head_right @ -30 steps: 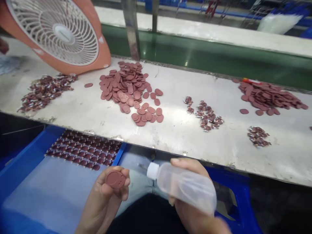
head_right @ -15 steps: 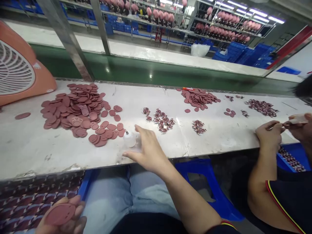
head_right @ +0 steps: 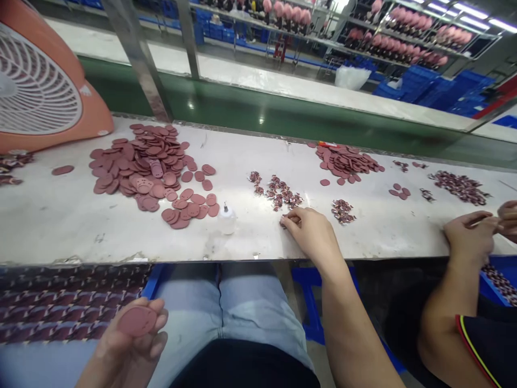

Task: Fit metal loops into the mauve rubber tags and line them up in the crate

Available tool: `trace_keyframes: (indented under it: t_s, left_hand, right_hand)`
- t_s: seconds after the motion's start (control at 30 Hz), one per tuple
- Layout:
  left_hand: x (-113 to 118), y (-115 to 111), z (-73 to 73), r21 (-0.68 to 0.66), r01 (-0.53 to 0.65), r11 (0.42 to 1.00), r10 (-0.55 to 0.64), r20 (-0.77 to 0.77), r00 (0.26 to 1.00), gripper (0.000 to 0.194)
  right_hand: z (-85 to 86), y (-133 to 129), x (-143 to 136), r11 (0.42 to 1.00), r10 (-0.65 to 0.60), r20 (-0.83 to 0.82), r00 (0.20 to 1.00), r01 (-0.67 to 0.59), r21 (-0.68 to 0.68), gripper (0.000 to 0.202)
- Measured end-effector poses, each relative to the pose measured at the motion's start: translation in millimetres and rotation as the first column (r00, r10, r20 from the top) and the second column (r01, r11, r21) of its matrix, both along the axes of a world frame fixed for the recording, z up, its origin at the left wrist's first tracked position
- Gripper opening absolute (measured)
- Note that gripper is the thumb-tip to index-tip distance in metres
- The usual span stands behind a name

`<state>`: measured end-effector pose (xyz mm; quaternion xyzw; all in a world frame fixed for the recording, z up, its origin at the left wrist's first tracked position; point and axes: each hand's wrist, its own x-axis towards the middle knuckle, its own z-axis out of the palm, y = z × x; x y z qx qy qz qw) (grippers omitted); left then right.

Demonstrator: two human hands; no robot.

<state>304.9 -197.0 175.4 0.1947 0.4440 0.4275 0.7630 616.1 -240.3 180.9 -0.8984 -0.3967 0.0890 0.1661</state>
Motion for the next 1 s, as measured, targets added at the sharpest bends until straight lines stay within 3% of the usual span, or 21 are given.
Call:
trace_keyframes:
  t_s: [0.17, 0.23, 0.33, 0.47, 0.6, 0.67, 0.77, 0.87, 1.0]
  left_hand:
    - [0.7, -0.8, 3.1, -0.103, 0.037, 0.994, -0.035, 0.024, 0.999, 0.04]
    - [0.5, -1.5, 6.2, -0.157, 0.069, 0.985, -0.063, 0.043, 0.997, 0.039]
    - [-0.4, -3.1, 7.9, -0.192, 0.149, 0.97, -0.129, 0.114, 0.985, 0.036]
    - [-4.1, -5.3, 1.3, -0.202, 0.288, 0.936, -0.236, 0.248, 0.94, 0.037]
    - [-9.7, -8.1, -3.1, -0.2, 0.352, 0.914, -0.285, 0.298, 0.911, 0.038]
    - [-12.4, -9.7, -2.4, -0.18, 0.373, 0.91, -0.308, 0.31, 0.9, 0.036]
    - [-16.2, -12.0, -0.8, -0.102, 0.41, 0.906, -0.359, 0.324, 0.875, 0.033]
    - [-19.5, -13.8, -0.9, -0.078, 0.425, 0.902, -0.379, 0.329, 0.865, 0.033]
    - [-22.0, -14.9, -2.4, -0.078, 0.416, 0.906, -0.367, 0.343, 0.865, 0.029]
  right_hand:
    - [-5.4, -19.9, -9.3, 0.985, 0.037, -0.048, 0.998, -0.029, 0.167, 0.017]
    - [-5.5, -25.1, -16.3, 0.965, 0.053, -0.144, 0.988, -0.013, 0.263, 0.023]
    - [1.0, -27.4, -37.7, 0.925, 0.175, -0.359, 0.917, -0.028, 0.379, 0.03]
    - [17.0, -21.7, -81.5, 0.876, 0.372, -0.563, 0.738, -0.078, 0.477, 0.028]
    - [32.3, -13.1, -119.0, 0.826, 0.552, -0.742, 0.38, -0.129, 0.549, 0.01]
    - [37.4, -10.1, -129.9, 0.817, 0.576, -0.764, 0.291, -0.2, 0.541, 0.01]
    - [42.1, -7.4, -138.0, 0.788, 0.614, -0.705, 0.356, -0.334, 0.518, 0.02]
    - [45.8, -4.0, -141.4, 0.705, 0.709, -0.551, 0.441, -0.471, 0.53, 0.027]
    - [51.0, 2.7, -144.5, 0.645, 0.763, -0.481, 0.431, -0.555, 0.525, 0.019]
